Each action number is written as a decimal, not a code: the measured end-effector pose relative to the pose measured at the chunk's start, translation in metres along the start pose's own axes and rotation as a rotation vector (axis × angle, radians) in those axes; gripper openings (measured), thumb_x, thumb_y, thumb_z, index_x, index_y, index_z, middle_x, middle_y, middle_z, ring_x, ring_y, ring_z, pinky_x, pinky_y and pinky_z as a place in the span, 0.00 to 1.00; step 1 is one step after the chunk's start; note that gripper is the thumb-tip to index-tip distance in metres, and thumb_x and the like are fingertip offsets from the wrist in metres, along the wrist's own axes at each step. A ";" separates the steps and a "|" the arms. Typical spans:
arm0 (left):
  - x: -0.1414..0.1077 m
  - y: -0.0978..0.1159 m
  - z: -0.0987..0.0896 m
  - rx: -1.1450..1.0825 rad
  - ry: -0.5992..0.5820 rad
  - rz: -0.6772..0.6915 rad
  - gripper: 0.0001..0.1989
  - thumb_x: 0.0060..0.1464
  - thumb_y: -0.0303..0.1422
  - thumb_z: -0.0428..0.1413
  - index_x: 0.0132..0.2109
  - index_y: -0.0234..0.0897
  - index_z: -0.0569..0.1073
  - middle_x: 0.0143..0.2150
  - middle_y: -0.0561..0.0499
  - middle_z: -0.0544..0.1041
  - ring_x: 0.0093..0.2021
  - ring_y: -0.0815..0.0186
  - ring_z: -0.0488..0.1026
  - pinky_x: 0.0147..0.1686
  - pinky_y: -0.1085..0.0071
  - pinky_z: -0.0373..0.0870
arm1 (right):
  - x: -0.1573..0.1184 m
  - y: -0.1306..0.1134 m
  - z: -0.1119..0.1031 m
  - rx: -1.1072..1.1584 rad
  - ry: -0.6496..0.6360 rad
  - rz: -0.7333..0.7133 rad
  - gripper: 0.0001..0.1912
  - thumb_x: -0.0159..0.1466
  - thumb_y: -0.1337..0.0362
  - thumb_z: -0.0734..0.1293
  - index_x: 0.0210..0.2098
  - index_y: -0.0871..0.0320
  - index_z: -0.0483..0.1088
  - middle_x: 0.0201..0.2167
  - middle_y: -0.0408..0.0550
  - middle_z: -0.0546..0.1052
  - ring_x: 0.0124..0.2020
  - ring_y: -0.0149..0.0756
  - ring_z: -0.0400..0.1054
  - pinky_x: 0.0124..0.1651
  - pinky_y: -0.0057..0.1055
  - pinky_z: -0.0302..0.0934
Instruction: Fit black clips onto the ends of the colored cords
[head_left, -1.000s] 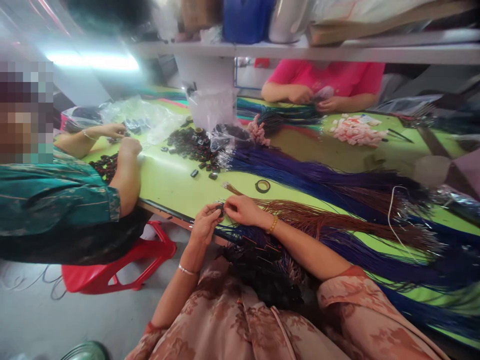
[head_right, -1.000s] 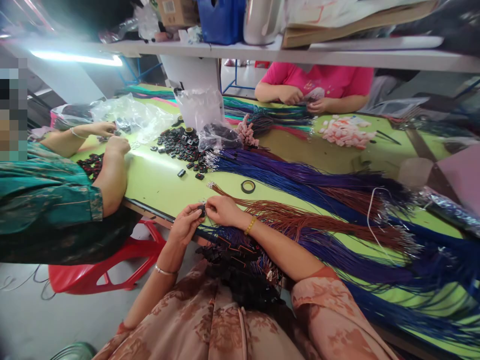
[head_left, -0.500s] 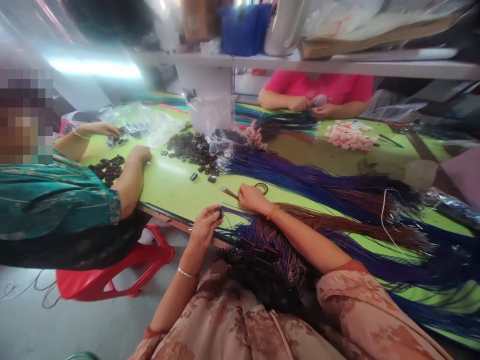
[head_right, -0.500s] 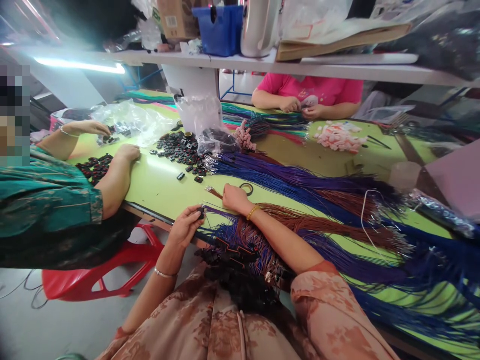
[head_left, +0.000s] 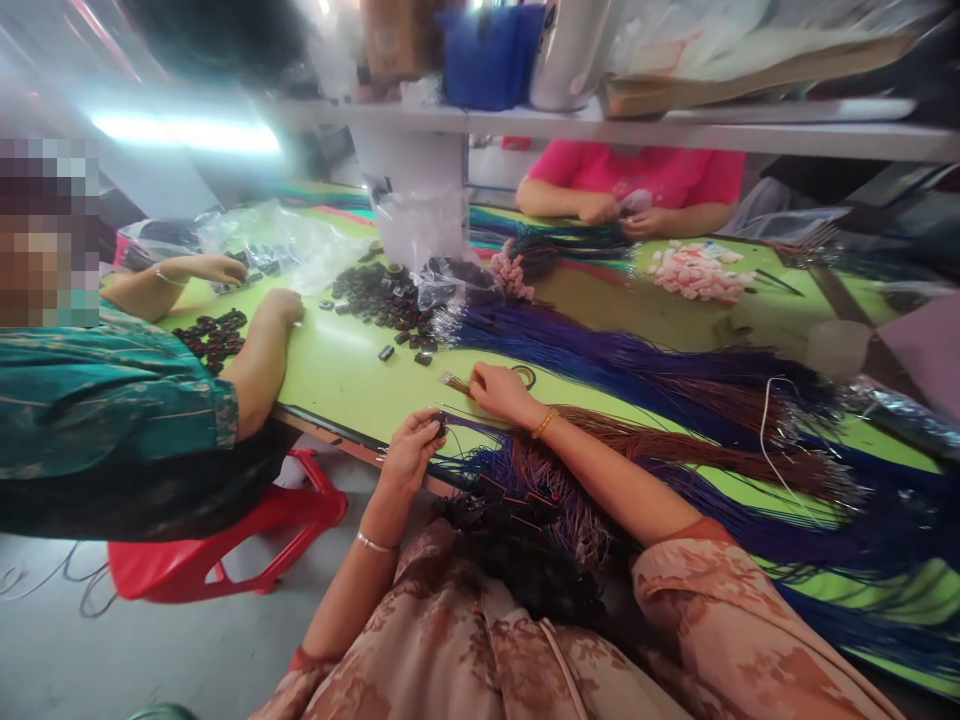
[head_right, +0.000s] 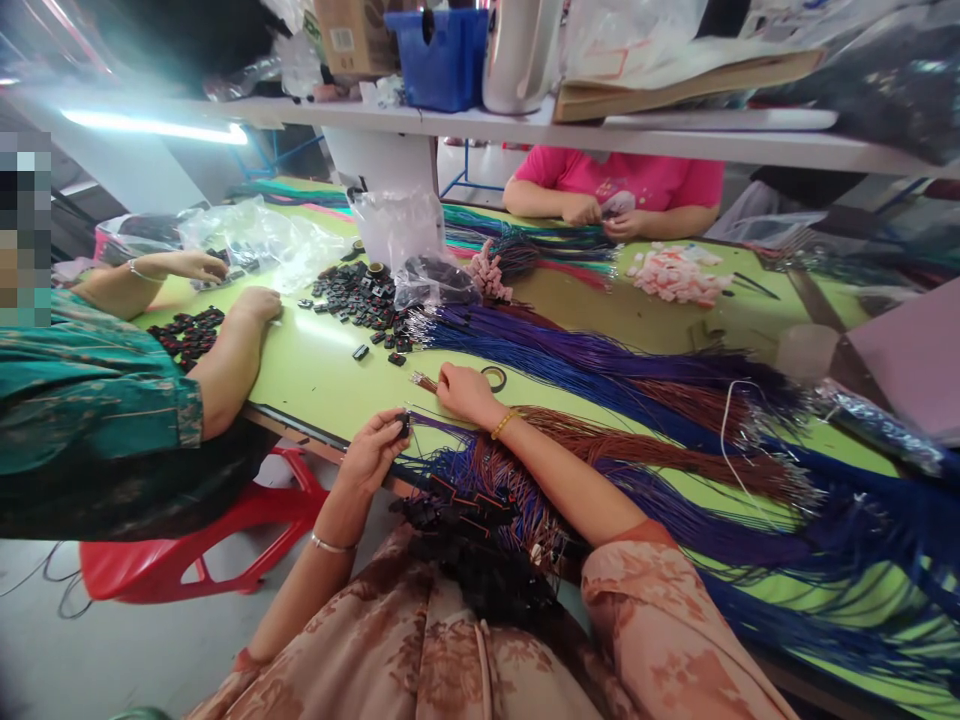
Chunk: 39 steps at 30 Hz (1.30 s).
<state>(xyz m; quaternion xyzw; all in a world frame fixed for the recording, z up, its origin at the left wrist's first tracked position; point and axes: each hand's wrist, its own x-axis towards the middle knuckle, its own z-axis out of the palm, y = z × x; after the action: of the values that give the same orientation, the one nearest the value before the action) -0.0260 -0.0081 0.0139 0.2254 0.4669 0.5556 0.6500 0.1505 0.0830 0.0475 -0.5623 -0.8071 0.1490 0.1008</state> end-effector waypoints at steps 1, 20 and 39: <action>0.000 0.000 0.000 -0.001 -0.003 0.001 0.17 0.39 0.29 0.67 0.39 0.33 0.76 0.33 0.52 0.73 0.30 0.73 0.71 0.30 0.77 0.70 | 0.003 -0.003 -0.001 0.062 0.015 -0.018 0.10 0.64 0.64 0.58 0.37 0.60 0.70 0.34 0.50 0.77 0.33 0.35 0.67 0.34 0.28 0.50; -0.004 -0.007 0.015 -0.171 -0.069 0.035 0.14 0.43 0.25 0.63 0.40 0.36 0.75 0.37 0.50 0.74 0.37 0.71 0.71 0.37 0.76 0.68 | -0.035 -0.020 0.004 0.568 0.090 -0.173 0.07 0.56 0.64 0.63 0.25 0.61 0.68 0.19 0.39 0.67 0.22 0.25 0.56 0.27 0.24 0.47; -0.009 -0.003 0.020 -0.075 -0.076 0.075 0.15 0.42 0.27 0.64 0.41 0.36 0.76 0.36 0.51 0.75 0.36 0.71 0.71 0.38 0.75 0.67 | -0.045 -0.028 -0.001 0.344 0.024 -0.140 0.07 0.57 0.64 0.64 0.27 0.60 0.71 0.23 0.43 0.74 0.24 0.28 0.60 0.28 0.25 0.45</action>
<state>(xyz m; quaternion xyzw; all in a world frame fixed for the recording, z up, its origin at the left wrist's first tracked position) -0.0069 -0.0128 0.0240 0.2390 0.4121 0.5875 0.6541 0.1424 0.0318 0.0588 -0.4808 -0.8057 0.2708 0.2151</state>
